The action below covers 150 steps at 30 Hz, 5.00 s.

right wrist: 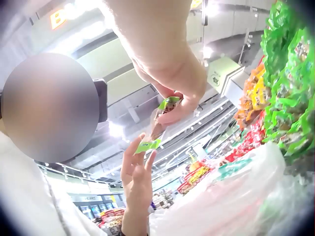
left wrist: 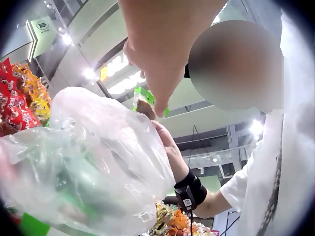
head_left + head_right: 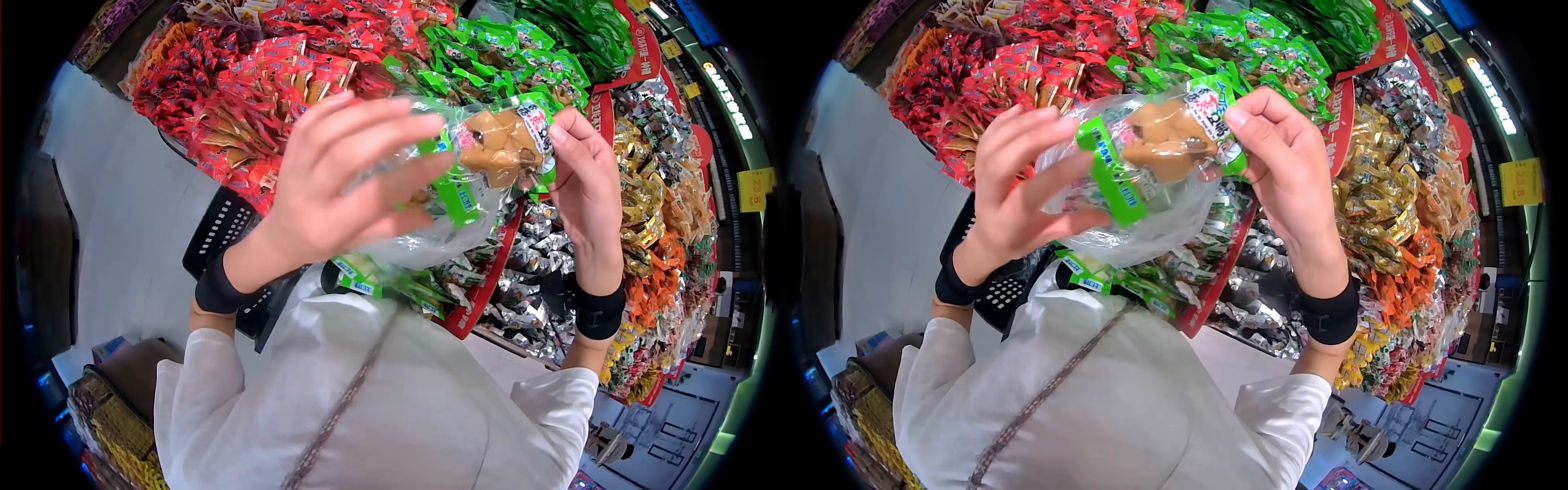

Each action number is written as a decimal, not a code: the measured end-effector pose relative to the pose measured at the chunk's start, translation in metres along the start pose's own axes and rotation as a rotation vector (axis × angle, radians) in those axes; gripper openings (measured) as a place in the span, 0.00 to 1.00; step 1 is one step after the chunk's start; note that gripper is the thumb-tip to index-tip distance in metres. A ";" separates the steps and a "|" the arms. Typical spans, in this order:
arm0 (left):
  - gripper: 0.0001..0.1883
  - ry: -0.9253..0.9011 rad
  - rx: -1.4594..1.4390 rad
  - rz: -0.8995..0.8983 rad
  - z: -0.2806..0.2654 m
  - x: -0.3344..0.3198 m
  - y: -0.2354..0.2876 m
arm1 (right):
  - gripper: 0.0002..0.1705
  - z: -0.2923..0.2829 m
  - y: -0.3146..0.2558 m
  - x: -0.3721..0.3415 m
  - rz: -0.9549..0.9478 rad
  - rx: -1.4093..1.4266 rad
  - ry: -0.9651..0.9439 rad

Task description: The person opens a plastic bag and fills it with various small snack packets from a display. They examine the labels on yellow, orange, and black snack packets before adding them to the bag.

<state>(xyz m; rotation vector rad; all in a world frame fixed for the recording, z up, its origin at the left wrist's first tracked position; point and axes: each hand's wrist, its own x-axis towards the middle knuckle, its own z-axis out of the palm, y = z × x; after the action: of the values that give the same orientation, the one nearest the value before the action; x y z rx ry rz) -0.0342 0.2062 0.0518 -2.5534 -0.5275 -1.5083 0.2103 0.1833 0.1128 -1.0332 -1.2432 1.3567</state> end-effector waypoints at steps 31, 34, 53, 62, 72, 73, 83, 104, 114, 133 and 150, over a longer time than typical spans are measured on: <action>0.17 -0.040 -1.585 -0.934 0.027 0.003 0.022 | 0.09 0.027 0.005 -0.007 -0.207 -0.214 0.088; 0.16 -0.061 -1.579 -0.921 0.023 0.006 0.022 | 0.10 0.024 0.004 -0.003 -0.127 -0.139 0.071; 0.16 -0.081 -1.468 -1.072 0.020 -0.001 0.021 | 0.10 0.017 0.013 0.013 -0.006 -0.097 0.081; 0.18 -0.110 -1.598 -1.103 0.015 0.002 0.022 | 0.11 0.017 0.016 0.014 -0.029 -0.104 0.091; 0.19 -0.118 -1.688 -1.075 0.010 0.005 0.025 | 0.11 0.019 0.018 0.014 -0.051 -0.080 0.094; 0.19 -0.108 -1.677 -1.099 0.010 0.007 0.026 | 0.11 0.019 0.018 0.015 -0.057 -0.083 0.097; 0.19 -0.127 -1.545 -1.038 0.015 0.000 0.024 | 0.10 0.021 0.019 0.013 -0.105 -0.108 0.118; 0.05 0.109 -1.130 -0.882 0.021 0.020 0.003 | 0.11 0.029 0.023 0.004 -0.189 -0.408 0.020; 0.06 0.129 -1.192 -1.007 0.021 0.014 0.003 | 0.10 0.031 0.024 0.005 -0.182 -0.469 0.026; 0.04 0.529 -0.776 -0.758 0.016 0.019 -0.002 | 0.11 0.047 0.035 -0.011 -0.021 -0.314 -0.075; 0.07 0.133 -1.418 -1.074 0.005 0.015 0.009 | 0.16 0.021 0.018 -0.003 -0.114 0.313 -0.035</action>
<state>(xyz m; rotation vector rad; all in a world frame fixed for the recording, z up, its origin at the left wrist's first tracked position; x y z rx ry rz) -0.0205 0.2031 0.0635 -3.0662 -1.2868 -3.3370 0.1877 0.1774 0.0975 -0.7126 -1.0563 1.4306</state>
